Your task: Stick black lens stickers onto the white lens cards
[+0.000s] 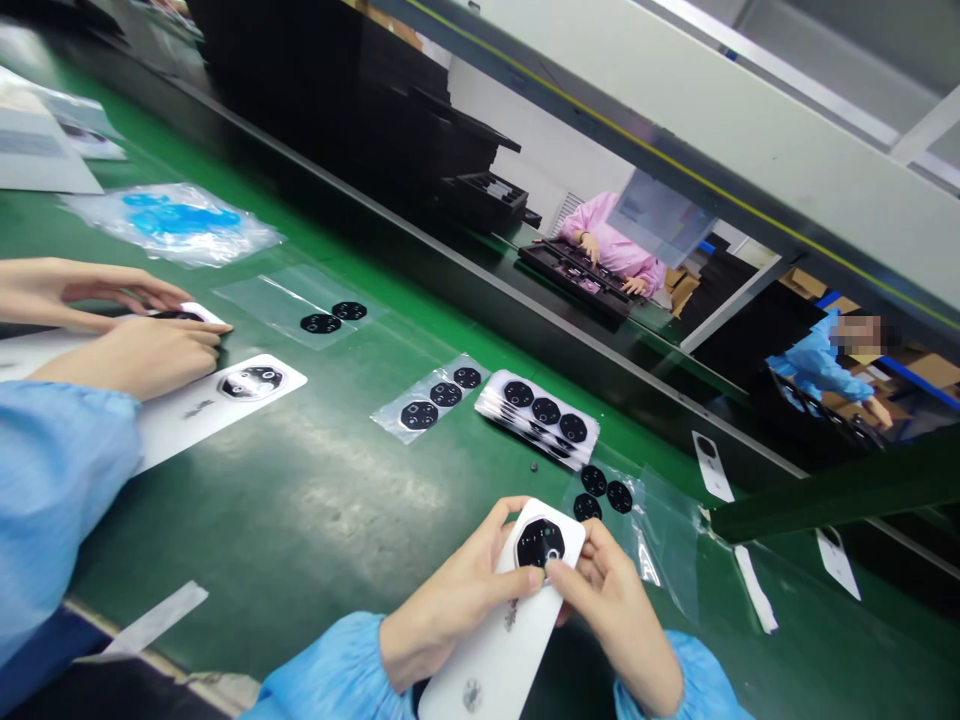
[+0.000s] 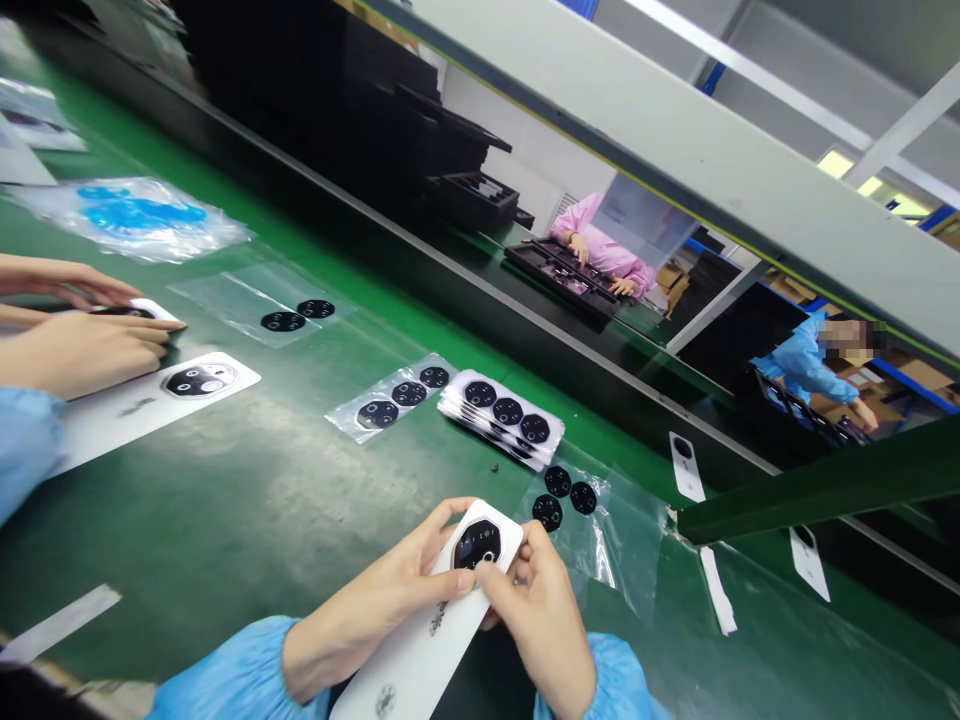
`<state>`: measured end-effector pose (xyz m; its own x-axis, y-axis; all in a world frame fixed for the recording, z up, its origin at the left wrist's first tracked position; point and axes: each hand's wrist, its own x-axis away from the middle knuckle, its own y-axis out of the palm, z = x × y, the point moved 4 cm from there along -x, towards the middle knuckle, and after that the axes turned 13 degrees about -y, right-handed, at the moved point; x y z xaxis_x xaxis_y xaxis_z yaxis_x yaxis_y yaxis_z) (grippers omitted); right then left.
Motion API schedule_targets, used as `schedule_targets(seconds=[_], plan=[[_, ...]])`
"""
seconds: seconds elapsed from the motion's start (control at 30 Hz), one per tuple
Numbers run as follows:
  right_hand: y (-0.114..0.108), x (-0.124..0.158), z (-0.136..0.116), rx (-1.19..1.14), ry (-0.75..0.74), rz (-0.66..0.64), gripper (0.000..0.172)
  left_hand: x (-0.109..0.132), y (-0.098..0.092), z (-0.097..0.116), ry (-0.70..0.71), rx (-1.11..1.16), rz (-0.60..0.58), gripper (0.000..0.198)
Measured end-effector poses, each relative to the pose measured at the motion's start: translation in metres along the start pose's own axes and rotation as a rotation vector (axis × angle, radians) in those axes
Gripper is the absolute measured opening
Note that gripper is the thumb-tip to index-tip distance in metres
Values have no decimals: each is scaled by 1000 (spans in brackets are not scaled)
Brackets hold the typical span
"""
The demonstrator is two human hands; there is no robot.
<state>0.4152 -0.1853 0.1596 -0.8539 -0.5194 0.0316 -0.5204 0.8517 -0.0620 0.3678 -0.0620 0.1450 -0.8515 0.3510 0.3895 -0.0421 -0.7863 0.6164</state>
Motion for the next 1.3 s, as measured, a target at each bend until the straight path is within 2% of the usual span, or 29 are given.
schedule_targets(seconds=[0.13, 0.37, 0.7, 0.9, 1.13, 1.3], plan=[[4, 3, 1, -32, -7, 40, 40, 0, -2, -1, 34, -39, 22, 51], [-2, -1, 2, -52, 4, 72, 44, -2, -2, -4, 51, -125, 23, 55], [-13, -12, 9, 42, 42, 144, 54, 5, 0, -4, 73, -237, 64, 35], [-14, -17, 17, 67, 48, 105, 52, 6, -1, -1, 60, -248, 115, 29], [-9, -25, 15, 83, 21, 92, 53, 8, -2, 5, 88, -257, 179, 31], [-9, -28, 17, 101, 24, 78, 54, 5, -7, 3, 90, -254, 182, 29]])
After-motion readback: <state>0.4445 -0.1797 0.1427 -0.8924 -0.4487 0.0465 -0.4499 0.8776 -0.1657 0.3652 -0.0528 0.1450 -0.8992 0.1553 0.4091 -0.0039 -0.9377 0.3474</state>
